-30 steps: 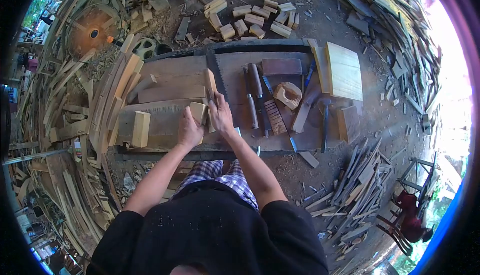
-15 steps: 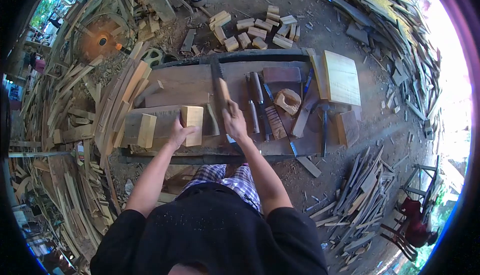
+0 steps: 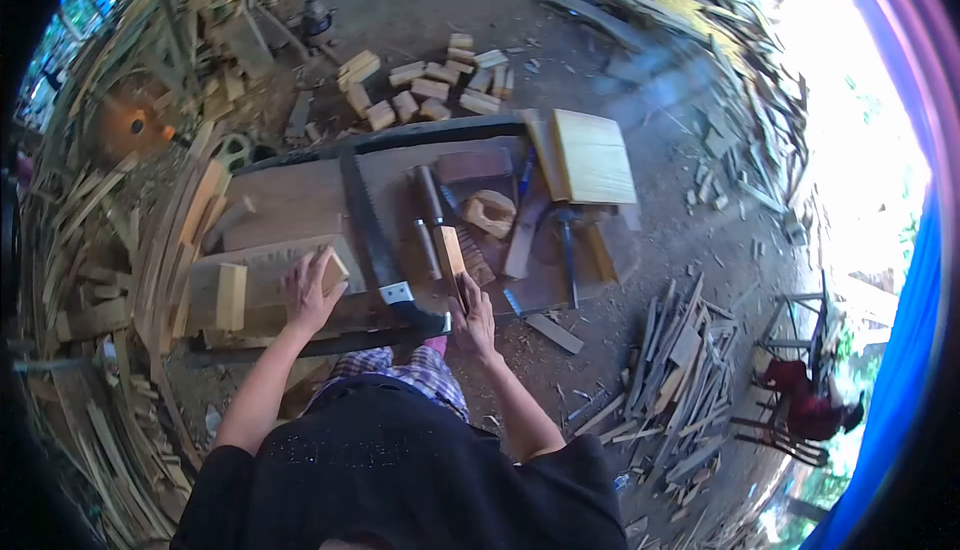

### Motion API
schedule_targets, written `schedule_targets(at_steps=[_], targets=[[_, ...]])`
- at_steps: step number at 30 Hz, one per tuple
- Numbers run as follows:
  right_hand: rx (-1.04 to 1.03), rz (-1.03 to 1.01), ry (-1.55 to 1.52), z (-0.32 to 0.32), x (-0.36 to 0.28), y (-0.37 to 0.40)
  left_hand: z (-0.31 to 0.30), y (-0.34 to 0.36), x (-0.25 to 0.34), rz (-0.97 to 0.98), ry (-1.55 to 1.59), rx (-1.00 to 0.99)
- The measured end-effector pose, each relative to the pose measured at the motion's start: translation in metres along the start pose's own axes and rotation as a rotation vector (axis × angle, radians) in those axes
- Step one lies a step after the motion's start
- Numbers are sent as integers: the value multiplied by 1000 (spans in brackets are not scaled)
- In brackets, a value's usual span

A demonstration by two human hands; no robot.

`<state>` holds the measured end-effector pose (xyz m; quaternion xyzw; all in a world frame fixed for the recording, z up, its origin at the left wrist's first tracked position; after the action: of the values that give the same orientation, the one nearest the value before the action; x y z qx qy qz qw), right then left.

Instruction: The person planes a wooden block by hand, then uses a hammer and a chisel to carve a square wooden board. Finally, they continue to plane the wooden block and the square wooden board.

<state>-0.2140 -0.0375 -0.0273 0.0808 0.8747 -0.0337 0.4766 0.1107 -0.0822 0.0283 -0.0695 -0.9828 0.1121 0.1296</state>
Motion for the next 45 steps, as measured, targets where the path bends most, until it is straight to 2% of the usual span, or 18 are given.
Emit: schedule_targets(at_steps=[5,7,11,14,17,22,29,31,32,33,35,39,42,43,45], targets=[[268,0,242,-56,49,8,10,-2,7,-100,-38,-39],[357,61,392,-76,75,9,23,-4,-12,-365,-125,-100],[403,197,551,-95,116,10,38,-11,-14,-475,-194,-73],[413,252,724,-102,130,-1,46,-17,-13,-452,-210,-33],[447,160,737,-105,130,-22,58,-24,-9,-345,-146,-89],[428,204,782,-89,136,-27,57,-21,-2,-200,-85,27],[384,227,727,-85,141,-27,51,-19,-2,-161,-104,67],[382,212,729,-86,137,-26,48,-21,-3,-213,155,65],[340,221,734,-85,139,-28,55,-21,-17,-355,449,-33],[306,240,738,-84,141,-29,51,-25,-23,-334,455,-29],[327,245,751,-89,140,-29,30,-19,-49,-292,407,162],[295,265,757,-86,138,-31,-25,-1,-126,-366,-76,236],[298,255,795,-84,139,-28,-76,13,-144,-615,-338,91],[317,244,780,-85,139,-31,-77,17,-150,-607,-344,77],[334,243,767,-84,139,-27,-72,43,-185,-825,-493,-56]])
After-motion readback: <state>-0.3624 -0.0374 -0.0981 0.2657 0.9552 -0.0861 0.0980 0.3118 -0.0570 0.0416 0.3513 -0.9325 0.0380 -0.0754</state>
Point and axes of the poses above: each hand's wrist, its own y-axis away from the middle knuckle, its own z-axis out of the palm, x = y × z, the point moved 10 cm from there along -y, towards the middle knuckle, and after that the axes turned 3 degrees about x, right-handed, at the moved point
